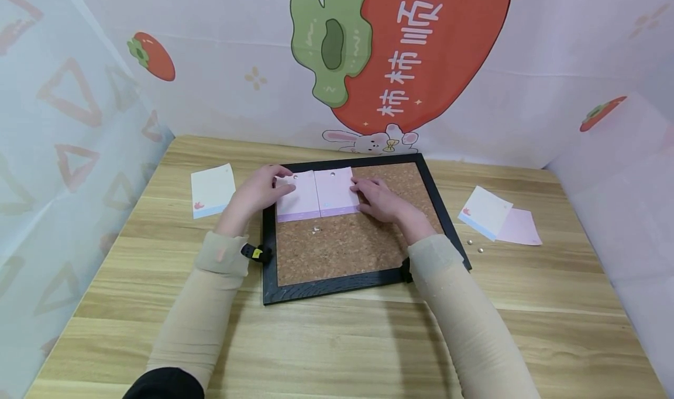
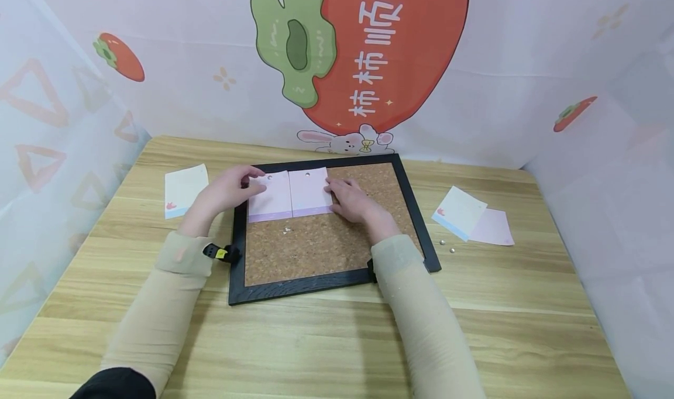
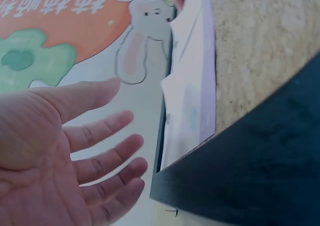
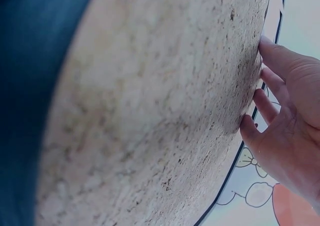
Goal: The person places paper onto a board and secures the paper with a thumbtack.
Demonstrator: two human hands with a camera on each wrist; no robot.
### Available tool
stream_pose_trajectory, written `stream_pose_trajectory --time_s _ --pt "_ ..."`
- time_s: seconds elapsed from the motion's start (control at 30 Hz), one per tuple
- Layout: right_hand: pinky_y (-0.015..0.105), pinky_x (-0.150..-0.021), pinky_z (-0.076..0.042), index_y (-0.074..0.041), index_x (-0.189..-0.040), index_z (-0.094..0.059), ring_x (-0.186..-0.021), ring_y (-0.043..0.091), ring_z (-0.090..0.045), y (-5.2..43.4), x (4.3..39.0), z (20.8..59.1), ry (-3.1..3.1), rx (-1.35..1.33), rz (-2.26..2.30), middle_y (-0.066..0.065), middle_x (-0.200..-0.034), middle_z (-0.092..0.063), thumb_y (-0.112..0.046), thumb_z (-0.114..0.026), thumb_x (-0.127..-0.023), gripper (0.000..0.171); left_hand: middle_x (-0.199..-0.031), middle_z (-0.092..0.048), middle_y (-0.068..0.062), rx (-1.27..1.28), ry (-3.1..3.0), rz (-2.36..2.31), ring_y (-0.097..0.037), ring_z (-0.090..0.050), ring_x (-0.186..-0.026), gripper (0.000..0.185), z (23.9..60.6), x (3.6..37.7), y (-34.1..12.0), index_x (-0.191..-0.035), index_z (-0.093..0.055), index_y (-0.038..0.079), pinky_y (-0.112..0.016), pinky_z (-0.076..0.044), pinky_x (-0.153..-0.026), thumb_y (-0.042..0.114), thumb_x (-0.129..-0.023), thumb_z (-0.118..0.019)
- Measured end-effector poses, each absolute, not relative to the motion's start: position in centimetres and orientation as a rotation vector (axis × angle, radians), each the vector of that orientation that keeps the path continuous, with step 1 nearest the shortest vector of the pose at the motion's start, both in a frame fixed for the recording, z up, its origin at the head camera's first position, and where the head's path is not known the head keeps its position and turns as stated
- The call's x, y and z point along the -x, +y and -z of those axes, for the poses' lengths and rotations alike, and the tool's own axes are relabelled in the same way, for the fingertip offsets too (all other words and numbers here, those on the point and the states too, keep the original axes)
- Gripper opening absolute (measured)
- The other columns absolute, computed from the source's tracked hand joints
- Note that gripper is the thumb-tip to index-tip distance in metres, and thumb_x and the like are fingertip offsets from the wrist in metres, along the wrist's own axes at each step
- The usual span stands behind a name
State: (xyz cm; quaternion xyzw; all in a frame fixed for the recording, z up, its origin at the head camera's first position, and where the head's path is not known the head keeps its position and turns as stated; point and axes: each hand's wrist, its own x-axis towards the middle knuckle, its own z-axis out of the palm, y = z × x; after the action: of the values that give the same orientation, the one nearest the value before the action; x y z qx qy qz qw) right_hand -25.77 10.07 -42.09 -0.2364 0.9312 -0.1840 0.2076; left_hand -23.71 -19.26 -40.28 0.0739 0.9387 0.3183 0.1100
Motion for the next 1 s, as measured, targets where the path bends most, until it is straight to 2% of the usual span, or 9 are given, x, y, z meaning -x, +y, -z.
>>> stream_pose_trajectory --time_s 0.07,0.2,0.3,0.5,0.8,1.0 --pt "0.051 -0.126 -0.021 -0.011 -0.147 -0.045 -0.155 0.030 -0.017 10.1 25.8 42.1 2.590 0.661 0.520 0.005 -0.167 -0.024 -0.018 -0.057 -0.102 0.048 -0.139 -0.054 -0.024 -0.194 2.761 -0.925 -0.038 -0.053 -0.117 0.045 40.3 23.4 -19.6 -0.136 -0.057 0.003 -0.054 -0.045 -0.102 0.028 -0.099 -0.060" --pt "0.051 -0.126 -0.021 -0.011 -0.147 -0.045 -0.155 0.030 -0.017 10.1 26.0 42.2 2.594 0.655 0.529 0.004 -0.167 -0.024 -0.018 -0.058 -0.102 0.047 -0.145 -0.049 -0.026 -0.147 2.761 -0.886 -0.041 -0.047 -0.133 0.050 40.5 23.0 -20.0 -0.140 -0.053 0.002 -0.057 -0.039 -0.112 0.030 -0.099 -0.060" --pt "0.051 -0.126 -0.021 -0.012 -0.147 -0.044 -0.155 0.030 -0.016 10.1 26.0 42.2 2.594 0.651 0.533 0.004 -0.167 -0.024 -0.018 -0.058 -0.101 0.048 -0.150 -0.044 -0.027 -0.111 2.770 -0.846 -0.042 -0.041 -0.140 0.052 40.7 22.7 -20.4 -0.142 -0.050 0.003 -0.058 -0.035 -0.115 0.029 -0.099 -0.060" --pt "0.051 -0.126 -0.021 -0.012 -0.147 -0.043 -0.155 0.030 -0.017 9.9 25.9 42.1 2.597 0.665 0.515 0.005 -0.167 -0.023 -0.018 -0.058 -0.102 0.049 -0.154 -0.037 -0.028 -0.048 2.794 -0.798 -0.043 -0.038 -0.142 0.058 40.8 22.5 -20.9 -0.144 -0.048 0.003 -0.059 -0.035 -0.115 0.026 -0.094 -0.067" --pt "0.051 -0.125 -0.022 -0.011 -0.146 -0.044 -0.154 0.031 -0.018 9.5 25.7 41.9 2.622 0.650 0.467 0.007 -0.168 -0.020 -0.017 -0.060 -0.100 0.049 -0.158 -0.026 -0.033 0.022 2.764 -0.741 -0.047 -0.031 -0.145 0.083 40.5 22.4 -20.9 -0.154 -0.027 -0.004 -0.061 -0.034 -0.116 0.030 -0.092 -0.071" --pt "0.052 -0.125 -0.021 -0.011 -0.147 -0.044 -0.155 0.031 -0.017 9.6 25.7 41.9 2.623 0.650 0.468 0.008 -0.168 -0.019 -0.019 -0.060 -0.100 0.051 -0.155 -0.032 -0.034 0.033 2.760 -0.704 -0.046 -0.036 -0.143 0.083 40.6 22.4 -20.9 -0.151 -0.029 -0.011 -0.058 -0.034 -0.117 0.028 -0.091 -0.071"
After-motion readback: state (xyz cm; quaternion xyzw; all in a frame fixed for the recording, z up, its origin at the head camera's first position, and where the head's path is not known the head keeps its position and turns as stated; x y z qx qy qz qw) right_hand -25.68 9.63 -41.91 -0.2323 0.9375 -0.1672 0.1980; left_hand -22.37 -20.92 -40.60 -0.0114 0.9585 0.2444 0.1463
